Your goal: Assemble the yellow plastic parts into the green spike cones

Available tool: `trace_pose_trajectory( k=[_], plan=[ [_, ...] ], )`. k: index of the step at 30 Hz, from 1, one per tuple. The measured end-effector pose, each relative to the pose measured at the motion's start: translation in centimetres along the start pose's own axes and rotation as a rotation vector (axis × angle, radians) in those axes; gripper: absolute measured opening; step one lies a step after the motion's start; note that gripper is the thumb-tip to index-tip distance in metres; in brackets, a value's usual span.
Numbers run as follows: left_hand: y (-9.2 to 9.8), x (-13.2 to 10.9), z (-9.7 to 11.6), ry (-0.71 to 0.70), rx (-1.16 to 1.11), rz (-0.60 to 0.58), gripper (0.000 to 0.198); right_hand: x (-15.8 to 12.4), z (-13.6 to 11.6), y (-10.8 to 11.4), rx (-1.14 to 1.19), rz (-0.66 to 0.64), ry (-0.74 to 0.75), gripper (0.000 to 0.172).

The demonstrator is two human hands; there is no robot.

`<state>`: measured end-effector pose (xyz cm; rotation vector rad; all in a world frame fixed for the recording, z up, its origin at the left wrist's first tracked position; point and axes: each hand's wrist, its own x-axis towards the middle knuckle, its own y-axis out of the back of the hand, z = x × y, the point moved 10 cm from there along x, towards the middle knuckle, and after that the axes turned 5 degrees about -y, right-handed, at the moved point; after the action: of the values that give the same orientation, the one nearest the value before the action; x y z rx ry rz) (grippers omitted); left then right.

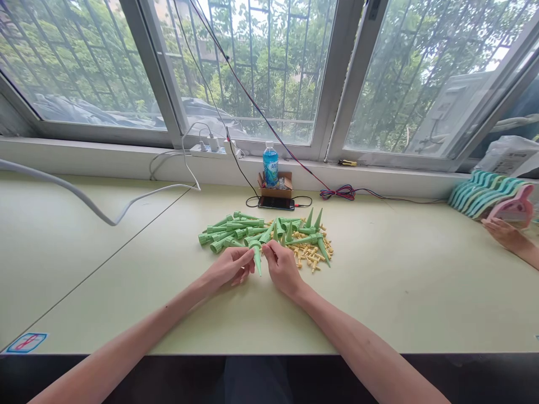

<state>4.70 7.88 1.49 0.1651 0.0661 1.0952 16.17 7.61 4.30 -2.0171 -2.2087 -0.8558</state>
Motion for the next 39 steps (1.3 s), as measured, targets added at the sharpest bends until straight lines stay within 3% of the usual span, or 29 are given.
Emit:
trace_pose_trajectory(
  k=[7, 16, 21, 28, 39],
  plan=[
    [-0.3, -0.2, 0.0, -0.026, 0.022, -0.048, 0.050, 0.1, -0.1, 0.2, -0.017, -0.006, 0.017, 0.038],
    [-0.4, -0.5, 1.6, -0.169, 0.093, 0.001, 0.033, 0.0, 0.0, 0.1, -0.054, -0.009, 0.002, 0.042],
    [0.2, -0.7, 2.4, -0.299, 0.271, 0.082, 0.031, 0.0, 0.1, 0.2, -0.066, -0.002, -0.005, 0.044],
    [-0.1, -1.2, 3.7, -0.456, 0.457, 0.108, 0.028, -0.1, -0.4, 0.4, -0.045, 0.010, 0.009, 0.046],
    [0.0, -1.9, 4.5, -0.579, 0.683, 0.130, 0.034, -0.1, -0.8, 0.1, -0.022, -0.012, 0.031, 0.046]
  ],
)
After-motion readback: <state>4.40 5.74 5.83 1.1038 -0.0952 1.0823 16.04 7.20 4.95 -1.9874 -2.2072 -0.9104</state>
